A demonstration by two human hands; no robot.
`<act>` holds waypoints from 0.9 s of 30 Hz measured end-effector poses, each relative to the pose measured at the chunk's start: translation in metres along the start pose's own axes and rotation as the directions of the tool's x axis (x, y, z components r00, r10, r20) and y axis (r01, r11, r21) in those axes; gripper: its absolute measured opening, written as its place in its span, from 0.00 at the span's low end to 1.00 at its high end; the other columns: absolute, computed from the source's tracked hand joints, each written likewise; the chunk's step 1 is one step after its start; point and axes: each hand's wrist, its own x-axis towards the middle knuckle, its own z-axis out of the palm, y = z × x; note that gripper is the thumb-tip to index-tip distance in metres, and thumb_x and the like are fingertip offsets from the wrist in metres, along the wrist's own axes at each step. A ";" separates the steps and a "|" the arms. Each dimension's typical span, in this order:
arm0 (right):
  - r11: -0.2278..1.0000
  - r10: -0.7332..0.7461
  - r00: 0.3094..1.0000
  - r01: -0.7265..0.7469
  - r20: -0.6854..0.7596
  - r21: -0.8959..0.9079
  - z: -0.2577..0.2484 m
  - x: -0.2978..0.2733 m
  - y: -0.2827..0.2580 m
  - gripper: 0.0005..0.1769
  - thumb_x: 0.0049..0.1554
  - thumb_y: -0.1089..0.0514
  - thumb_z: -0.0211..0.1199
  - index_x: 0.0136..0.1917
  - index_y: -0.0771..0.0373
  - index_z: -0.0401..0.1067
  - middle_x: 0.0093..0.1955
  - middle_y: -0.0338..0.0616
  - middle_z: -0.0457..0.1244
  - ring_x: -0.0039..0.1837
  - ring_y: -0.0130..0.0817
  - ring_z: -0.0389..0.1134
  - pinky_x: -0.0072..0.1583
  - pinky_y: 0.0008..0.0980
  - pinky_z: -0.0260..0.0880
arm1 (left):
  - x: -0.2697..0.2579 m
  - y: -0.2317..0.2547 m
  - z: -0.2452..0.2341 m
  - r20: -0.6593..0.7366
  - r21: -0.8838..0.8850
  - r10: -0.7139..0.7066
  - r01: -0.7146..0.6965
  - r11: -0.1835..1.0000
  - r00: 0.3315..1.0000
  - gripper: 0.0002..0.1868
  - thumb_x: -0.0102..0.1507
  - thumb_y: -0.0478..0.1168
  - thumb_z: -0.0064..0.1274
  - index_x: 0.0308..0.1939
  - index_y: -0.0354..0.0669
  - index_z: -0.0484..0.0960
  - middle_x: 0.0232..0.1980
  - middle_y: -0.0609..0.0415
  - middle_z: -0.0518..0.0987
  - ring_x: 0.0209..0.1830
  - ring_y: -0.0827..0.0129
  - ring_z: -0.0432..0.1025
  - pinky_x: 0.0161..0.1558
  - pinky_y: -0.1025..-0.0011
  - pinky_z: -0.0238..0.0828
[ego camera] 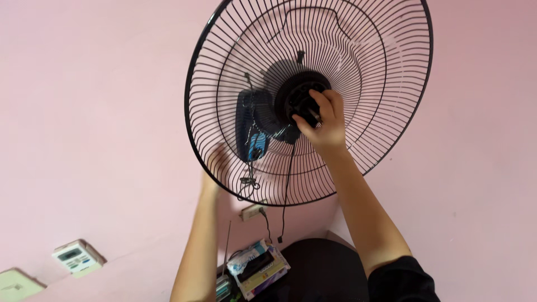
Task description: The person cleans a wall-mounted fan by wiping the blades and front grille with a purple cloth, then reassembles the fan by attaching the grille and blades back onto the motor housing.
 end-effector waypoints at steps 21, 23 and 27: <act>0.996 0.064 0.995 -0.069 0.078 0.054 -0.013 -0.006 -0.014 0.41 0.48 0.59 0.82 0.70 0.66 0.66 0.65 0.51 0.55 0.61 0.42 0.66 0.56 0.31 0.76 | -0.047 0.008 0.049 0.194 -0.234 -0.034 0.080 0.969 0.980 0.45 0.69 0.68 0.37 0.75 0.32 0.63 0.67 0.42 0.76 0.64 0.53 0.71 0.61 0.55 0.70; 1.000 0.015 0.998 -0.016 0.068 0.020 -0.018 -0.008 -0.016 0.43 0.47 0.60 0.82 0.71 0.67 0.65 0.65 0.52 0.54 0.61 0.43 0.65 0.57 0.31 0.78 | -0.069 0.033 0.043 0.174 -0.317 0.020 0.037 0.948 0.985 0.47 0.68 0.70 0.38 0.75 0.32 0.63 0.67 0.42 0.76 0.64 0.52 0.71 0.60 0.54 0.70; 0.999 0.020 0.996 -0.017 0.088 -0.035 -0.021 -0.011 -0.008 0.43 0.48 0.65 0.80 0.73 0.67 0.64 0.64 0.48 0.56 0.53 0.35 0.64 0.51 0.29 0.75 | -0.138 0.065 0.046 0.204 -0.262 0.238 -0.182 0.948 0.950 0.42 0.64 0.57 0.42 0.76 0.35 0.59 0.67 0.44 0.74 0.65 0.55 0.70 0.60 0.54 0.72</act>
